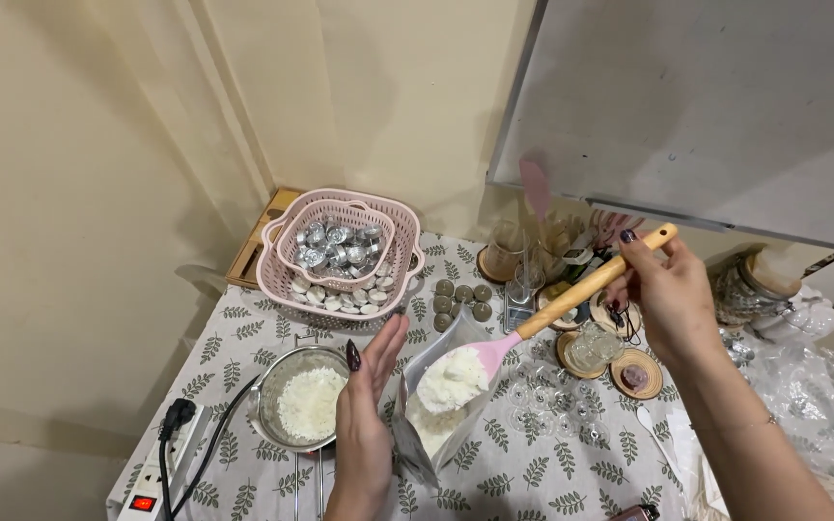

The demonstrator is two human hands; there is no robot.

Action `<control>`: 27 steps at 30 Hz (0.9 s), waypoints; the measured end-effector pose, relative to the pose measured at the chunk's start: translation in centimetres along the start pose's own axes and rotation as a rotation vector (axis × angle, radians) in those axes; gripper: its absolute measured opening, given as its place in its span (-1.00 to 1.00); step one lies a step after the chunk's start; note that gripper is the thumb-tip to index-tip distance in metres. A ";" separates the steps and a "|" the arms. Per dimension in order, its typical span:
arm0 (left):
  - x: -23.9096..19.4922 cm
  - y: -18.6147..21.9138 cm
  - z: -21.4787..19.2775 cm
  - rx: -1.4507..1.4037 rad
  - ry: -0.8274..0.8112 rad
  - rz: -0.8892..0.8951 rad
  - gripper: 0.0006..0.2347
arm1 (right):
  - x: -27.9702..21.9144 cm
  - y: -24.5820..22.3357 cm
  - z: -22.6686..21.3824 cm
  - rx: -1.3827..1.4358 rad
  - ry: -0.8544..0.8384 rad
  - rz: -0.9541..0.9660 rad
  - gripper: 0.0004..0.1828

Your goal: The person prepares a heating plate and then transfers white wax powder from a small metal bowl into a silver pouch using a pink spoon.

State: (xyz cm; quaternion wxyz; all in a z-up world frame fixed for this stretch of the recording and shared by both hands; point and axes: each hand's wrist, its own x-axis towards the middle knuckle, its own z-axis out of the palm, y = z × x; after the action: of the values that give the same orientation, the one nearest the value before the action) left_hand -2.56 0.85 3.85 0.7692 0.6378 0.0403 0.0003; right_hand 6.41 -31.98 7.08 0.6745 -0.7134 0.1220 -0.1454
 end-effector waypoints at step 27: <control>1.3 -1.2 -1.1 -0.035 0.117 -0.159 -0.36 | 4.3 -1.9 1.6 0.084 -0.032 0.060 -0.85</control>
State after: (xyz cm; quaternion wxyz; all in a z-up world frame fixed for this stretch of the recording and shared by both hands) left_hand -1.37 1.78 2.42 0.7741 0.6179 0.1355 -0.0229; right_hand 10.98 -32.04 9.04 0.7099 -0.6826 0.1264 -0.1185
